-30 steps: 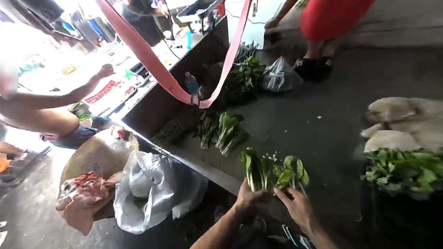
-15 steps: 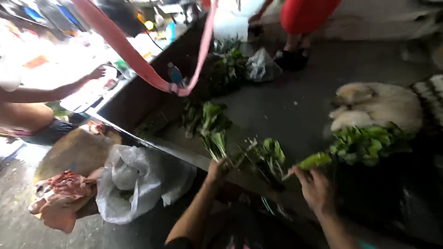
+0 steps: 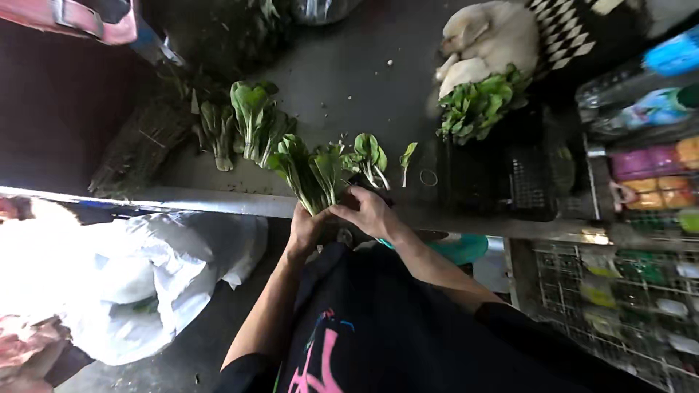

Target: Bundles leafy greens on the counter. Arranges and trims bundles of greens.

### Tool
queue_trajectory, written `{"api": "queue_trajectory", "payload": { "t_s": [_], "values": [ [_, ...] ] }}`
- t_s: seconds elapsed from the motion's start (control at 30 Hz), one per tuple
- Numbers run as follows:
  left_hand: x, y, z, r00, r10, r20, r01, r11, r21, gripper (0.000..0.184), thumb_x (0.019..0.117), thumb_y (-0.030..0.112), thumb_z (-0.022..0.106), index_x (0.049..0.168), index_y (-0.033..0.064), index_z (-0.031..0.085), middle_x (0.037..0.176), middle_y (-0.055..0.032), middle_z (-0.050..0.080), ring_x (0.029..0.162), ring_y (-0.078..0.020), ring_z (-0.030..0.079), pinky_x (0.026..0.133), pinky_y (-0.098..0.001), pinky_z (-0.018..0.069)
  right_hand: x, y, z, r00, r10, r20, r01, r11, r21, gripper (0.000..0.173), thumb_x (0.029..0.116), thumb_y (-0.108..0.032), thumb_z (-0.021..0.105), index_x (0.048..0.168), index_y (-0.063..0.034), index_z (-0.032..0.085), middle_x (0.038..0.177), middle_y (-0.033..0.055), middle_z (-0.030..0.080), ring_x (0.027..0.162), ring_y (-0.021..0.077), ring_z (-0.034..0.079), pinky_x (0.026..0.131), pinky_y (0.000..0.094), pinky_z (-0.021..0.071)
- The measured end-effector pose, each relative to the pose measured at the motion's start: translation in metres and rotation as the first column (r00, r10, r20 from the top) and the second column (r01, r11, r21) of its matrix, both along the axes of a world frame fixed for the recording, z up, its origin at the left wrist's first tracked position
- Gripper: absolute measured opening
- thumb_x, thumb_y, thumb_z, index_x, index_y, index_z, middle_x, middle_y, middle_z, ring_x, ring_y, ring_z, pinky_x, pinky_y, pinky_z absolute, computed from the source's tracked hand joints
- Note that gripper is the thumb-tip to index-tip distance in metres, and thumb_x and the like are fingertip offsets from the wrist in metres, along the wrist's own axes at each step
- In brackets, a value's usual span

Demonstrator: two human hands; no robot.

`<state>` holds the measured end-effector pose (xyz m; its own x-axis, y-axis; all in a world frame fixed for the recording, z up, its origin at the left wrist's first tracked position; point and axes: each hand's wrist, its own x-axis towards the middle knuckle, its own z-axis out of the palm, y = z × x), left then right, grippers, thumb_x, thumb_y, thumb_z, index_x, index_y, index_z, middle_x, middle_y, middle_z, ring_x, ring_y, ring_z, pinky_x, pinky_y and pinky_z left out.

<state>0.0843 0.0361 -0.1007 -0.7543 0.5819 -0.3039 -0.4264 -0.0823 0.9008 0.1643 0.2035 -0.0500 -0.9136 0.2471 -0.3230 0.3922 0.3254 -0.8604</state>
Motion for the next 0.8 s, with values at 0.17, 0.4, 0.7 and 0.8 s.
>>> {"api": "queue_trajectory", "payload": {
  "t_s": [0.17, 0.4, 0.7, 0.8],
  "values": [
    [0.0, -0.035, 0.002, 0.995, -0.083, 0.063, 0.071, 0.983, 0.169, 0.036, 0.0892, 0.003, 0.068, 0.123, -0.0036, 0.057, 0.101, -0.0139, 0.073, 0.091, -0.0221, 0.072, 0.085, -0.0414, 0.061, -0.002, -0.012, 0.001, 0.999, -0.035, -0.036, 0.036, 0.999, 0.019, 0.033, 0.0963, -0.031, 0.073, 0.116, -0.005, 0.07, 0.103, 0.0086, 0.073, 0.095, 0.0154, 0.071, 0.091, 0.0406, 0.0583],
    [-0.025, -0.076, 0.002, 0.995, -0.059, 0.081, 0.036, 0.966, 0.256, 0.04, 0.0879, 0.009, 0.072, 0.124, -0.0013, 0.058, 0.108, -0.0135, 0.073, 0.094, -0.0231, 0.072, 0.086, -0.041, 0.0608, -0.01, -0.053, 0.001, 0.878, -0.067, -0.474, 0.129, 0.987, 0.098, 0.024, 0.0895, -0.011, 0.079, 0.11, 0.0007, 0.072, 0.106, 0.0068, 0.073, 0.096, 0.0085, 0.072, 0.091, 0.0279, 0.0613],
    [-0.053, -0.122, -0.004, 0.981, -0.092, 0.168, 0.042, 0.958, 0.284, 0.042, 0.0903, 0.008, 0.067, 0.129, -0.0003, 0.054, 0.113, -0.0147, 0.071, 0.095, -0.0241, 0.072, 0.087, -0.0417, 0.0605, -0.024, -0.1, -0.004, 0.877, -0.137, -0.461, 0.152, 0.988, -0.006, 0.024, 0.0929, -0.013, 0.075, 0.112, -0.0004, 0.07, 0.105, 0.0049, 0.075, 0.096, 0.0091, 0.072, 0.091, 0.0299, 0.0615],
    [-0.059, -0.132, -0.005, 0.964, -0.127, 0.233, 0.055, 0.954, 0.293, 0.036, 0.0925, 0.007, 0.06, 0.128, 0.0007, 0.053, 0.108, -0.0137, 0.072, 0.095, -0.024, 0.072, 0.089, -0.0431, 0.06, -0.018, -0.092, -0.011, 0.898, -0.284, -0.337, 0.28, 0.958, -0.062, 0.029, 0.0997, -0.016, 0.065, 0.124, -0.0008, 0.064, 0.11, 0.0077, 0.074, 0.098, 0.0141, 0.072, 0.091, 0.0351, 0.0611]
  ]
}}
